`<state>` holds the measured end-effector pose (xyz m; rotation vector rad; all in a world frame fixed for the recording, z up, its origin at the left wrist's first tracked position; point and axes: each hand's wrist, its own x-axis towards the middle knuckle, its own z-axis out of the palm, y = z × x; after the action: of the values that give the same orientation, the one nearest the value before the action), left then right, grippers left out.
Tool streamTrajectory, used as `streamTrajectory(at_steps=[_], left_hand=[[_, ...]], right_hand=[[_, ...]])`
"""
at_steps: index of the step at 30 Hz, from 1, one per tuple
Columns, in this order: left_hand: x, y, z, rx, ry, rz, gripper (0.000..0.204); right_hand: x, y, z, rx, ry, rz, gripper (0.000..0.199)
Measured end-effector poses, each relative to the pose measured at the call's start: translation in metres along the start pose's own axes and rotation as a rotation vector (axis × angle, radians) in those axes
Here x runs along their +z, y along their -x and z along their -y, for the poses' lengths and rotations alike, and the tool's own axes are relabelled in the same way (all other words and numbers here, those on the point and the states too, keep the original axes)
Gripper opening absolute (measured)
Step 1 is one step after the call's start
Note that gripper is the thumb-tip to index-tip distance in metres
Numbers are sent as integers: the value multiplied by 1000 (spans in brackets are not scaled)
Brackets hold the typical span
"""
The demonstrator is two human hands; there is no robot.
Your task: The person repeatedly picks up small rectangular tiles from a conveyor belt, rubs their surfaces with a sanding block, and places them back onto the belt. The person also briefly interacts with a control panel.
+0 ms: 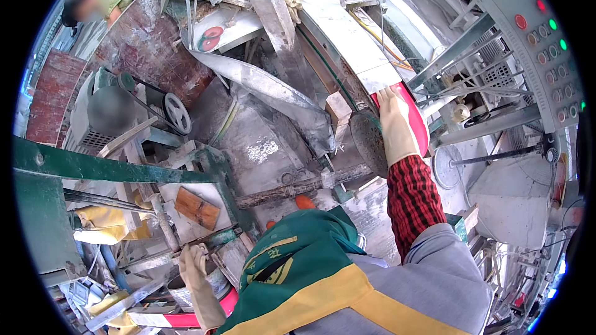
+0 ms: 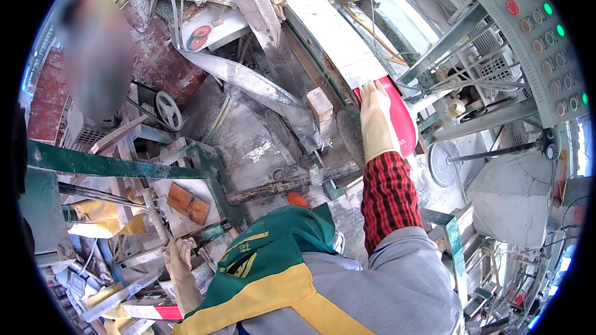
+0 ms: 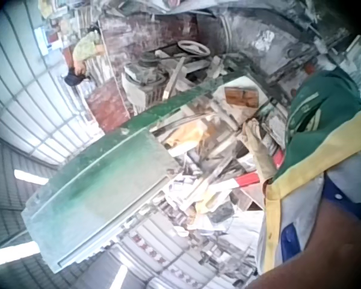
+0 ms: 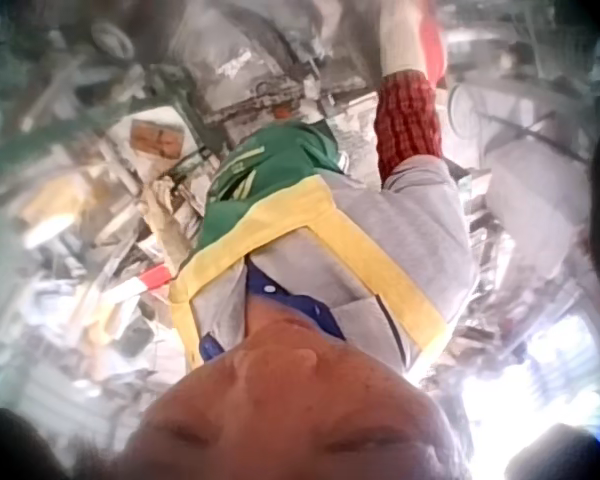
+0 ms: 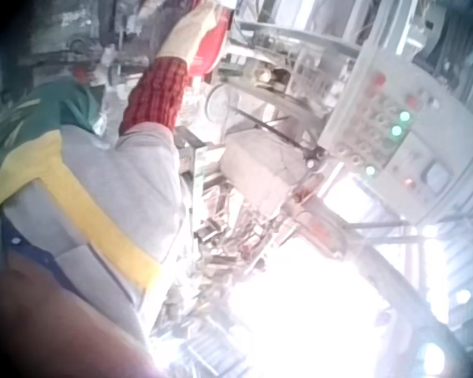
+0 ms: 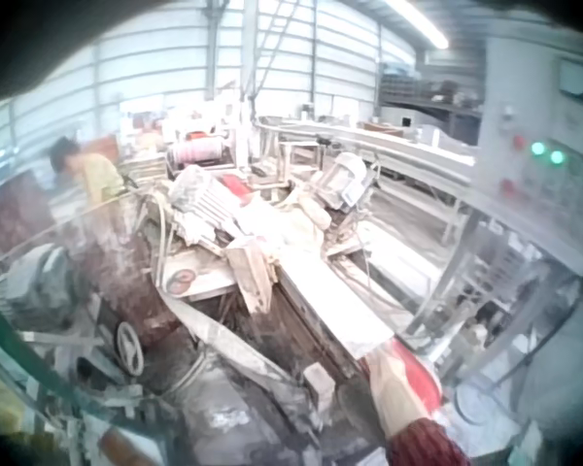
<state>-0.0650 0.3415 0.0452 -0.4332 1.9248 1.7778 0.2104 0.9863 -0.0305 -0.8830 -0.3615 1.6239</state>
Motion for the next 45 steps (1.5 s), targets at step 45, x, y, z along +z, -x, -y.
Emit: streamTrajectory(at_steps=[45], left_hand=[[62, -60, -5, 54, -88, 292, 36]], right_hand=[[-26, 291, -117, 130, 1112, 494, 51]])
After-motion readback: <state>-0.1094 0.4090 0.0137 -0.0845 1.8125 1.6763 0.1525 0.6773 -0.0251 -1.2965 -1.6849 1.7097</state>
